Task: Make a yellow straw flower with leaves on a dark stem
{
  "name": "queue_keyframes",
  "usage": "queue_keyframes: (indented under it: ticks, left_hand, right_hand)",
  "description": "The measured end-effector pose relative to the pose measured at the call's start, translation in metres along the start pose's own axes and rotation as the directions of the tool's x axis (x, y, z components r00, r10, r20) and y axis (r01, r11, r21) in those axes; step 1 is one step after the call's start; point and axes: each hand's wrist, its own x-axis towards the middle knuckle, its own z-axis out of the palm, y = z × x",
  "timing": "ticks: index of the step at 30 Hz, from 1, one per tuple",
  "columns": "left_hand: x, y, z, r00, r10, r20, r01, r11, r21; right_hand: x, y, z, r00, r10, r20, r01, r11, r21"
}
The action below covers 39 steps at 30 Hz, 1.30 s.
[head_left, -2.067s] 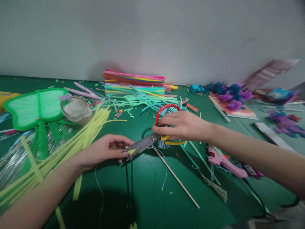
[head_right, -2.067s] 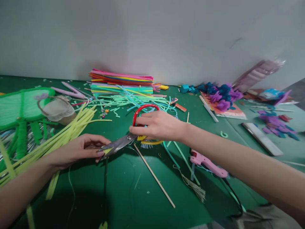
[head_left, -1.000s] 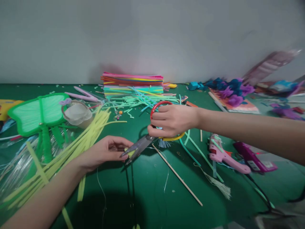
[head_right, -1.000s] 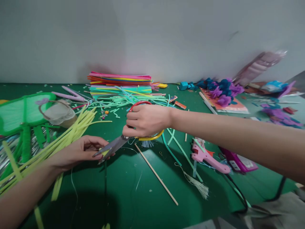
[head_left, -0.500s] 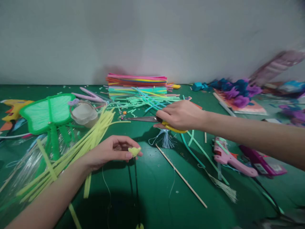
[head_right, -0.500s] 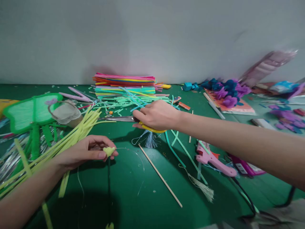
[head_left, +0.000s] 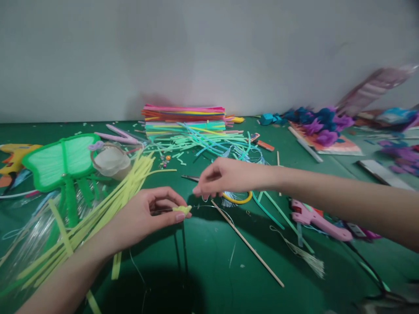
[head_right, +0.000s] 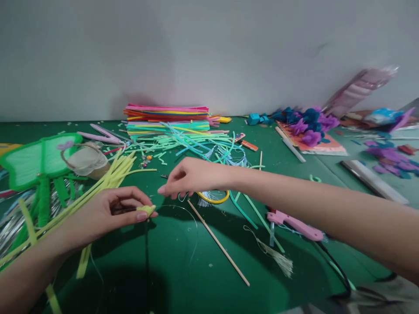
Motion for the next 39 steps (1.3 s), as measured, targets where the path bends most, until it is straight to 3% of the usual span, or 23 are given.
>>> queue_keyframes:
  ticks: [2,4,12,21,27,35,39]
  left_hand:
    - [-0.002,0.002,-0.001,1.0,-0.01,0.002,0.01,1.0,0.002]
    - [-0.003,0.001,-0.002,1.0,-0.018,0.013,0.018,1.0,-0.021]
    - [-0.004,-0.004,-0.007,1.0,-0.021,0.005,0.021,0.997,-0.068]
    - [-0.004,-0.003,-0.006,0.999,-0.042,-0.022,0.041,0.996,-0.076]
    - [-0.003,0.0,-0.003,0.999,-0.047,-0.022,0.045,0.996,-0.077]
    - [0.0,-0.002,-0.004,0.997,-0.072,0.01,0.073,0.992,-0.102]
    - [0.001,-0.003,-0.006,0.997,-0.072,0.031,0.074,0.994,-0.081]
  right_hand:
    - [0.001,-0.004,0.008,0.99,-0.003,0.143,-0.033,0.968,0.25]
    - [0.002,-0.005,0.016,0.977,-0.012,0.212,-0.069,0.926,0.37]
    - [0.01,-0.003,0.024,0.967,0.016,0.255,-0.161,0.815,0.557]
    - [0.01,-0.004,0.028,0.988,-0.053,0.148,-0.02,0.892,0.452]
    - [0.009,-0.01,0.025,0.984,-0.105,0.145,0.051,0.941,0.334]
    - [0.005,-0.014,0.031,0.981,-0.192,0.019,0.193,0.98,-0.054]
    - [0.009,-0.006,0.031,0.979,-0.187,0.086,0.177,0.977,0.115]
